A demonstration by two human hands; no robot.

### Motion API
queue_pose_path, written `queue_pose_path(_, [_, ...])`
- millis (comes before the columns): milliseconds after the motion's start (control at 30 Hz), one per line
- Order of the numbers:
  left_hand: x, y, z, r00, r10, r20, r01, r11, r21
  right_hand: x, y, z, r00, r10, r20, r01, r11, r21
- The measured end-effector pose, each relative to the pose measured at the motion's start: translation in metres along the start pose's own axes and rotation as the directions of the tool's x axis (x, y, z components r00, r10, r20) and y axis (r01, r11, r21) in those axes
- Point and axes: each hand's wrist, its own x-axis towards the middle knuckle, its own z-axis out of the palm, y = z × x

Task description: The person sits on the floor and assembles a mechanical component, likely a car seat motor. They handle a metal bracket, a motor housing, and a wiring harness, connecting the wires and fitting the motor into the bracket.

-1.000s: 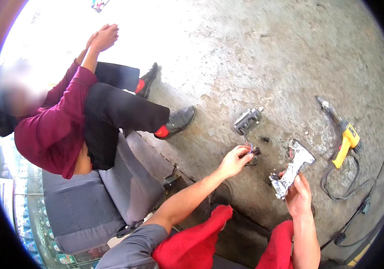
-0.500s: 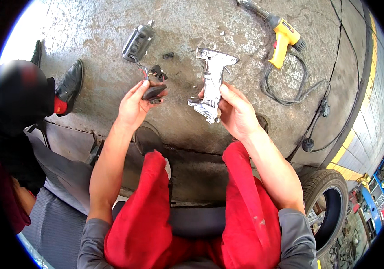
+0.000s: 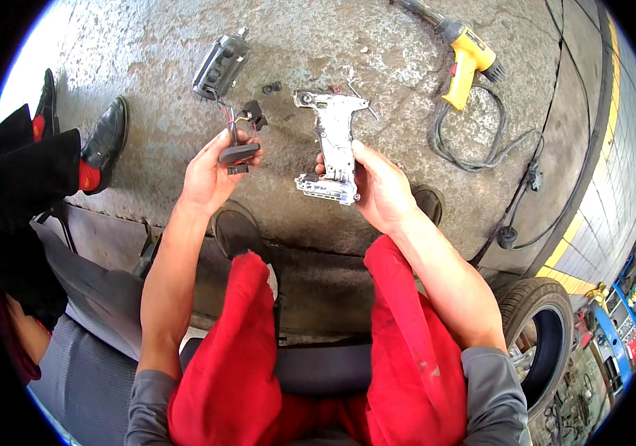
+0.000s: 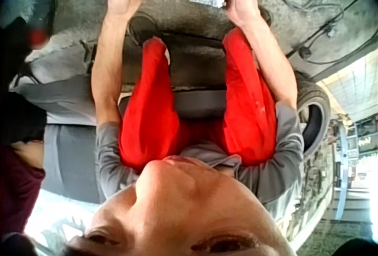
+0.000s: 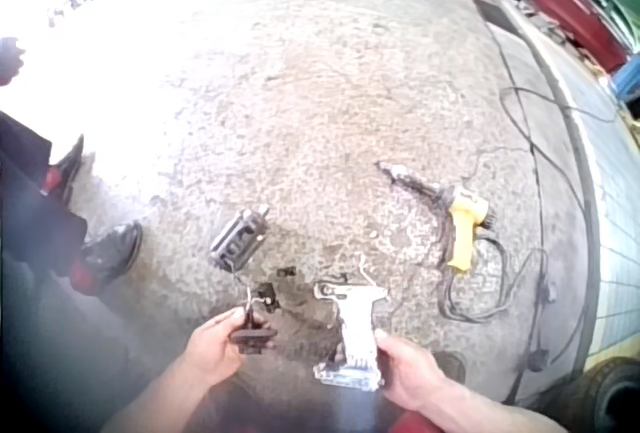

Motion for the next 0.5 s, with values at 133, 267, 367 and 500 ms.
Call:
queue_pose_path(133, [0.0, 0.0002, 0.0002, 1.0, -0.004, -0.018, 0.004, 1.0, -0.007, 0.0011, -0.0008, 0.0033, 1.0, -0.006, 0.015, 0.006, 1.0, -0.001])
queue_pose_path(267, [0.0007, 0.002, 0.0027, 1.0, -0.009, -0.025, 0.009, 1.0, 0.001, 0.0009, -0.0017, 0.0037, 1.0, 0.001, 0.017, -0.001, 1.0, 0.008])
queue_pose_path(367, [0.0007, 0.0026, 0.0017, 1.0, -0.005, -0.017, 0.005, 1.0, 0.0, 0.0012, -0.0005, 0.0031, 1.0, 0.001, 0.015, -0.001, 1.0, 0.003])
queue_pose_path(500, [0.0007, 0.0031, 0.0025, 1.0, -0.009, -0.023, 0.009, 1.0, -0.001, 0.0002, -0.0007, 0.0041, 1.0, -0.003, 0.024, 0.003, 1.0, 0.013])
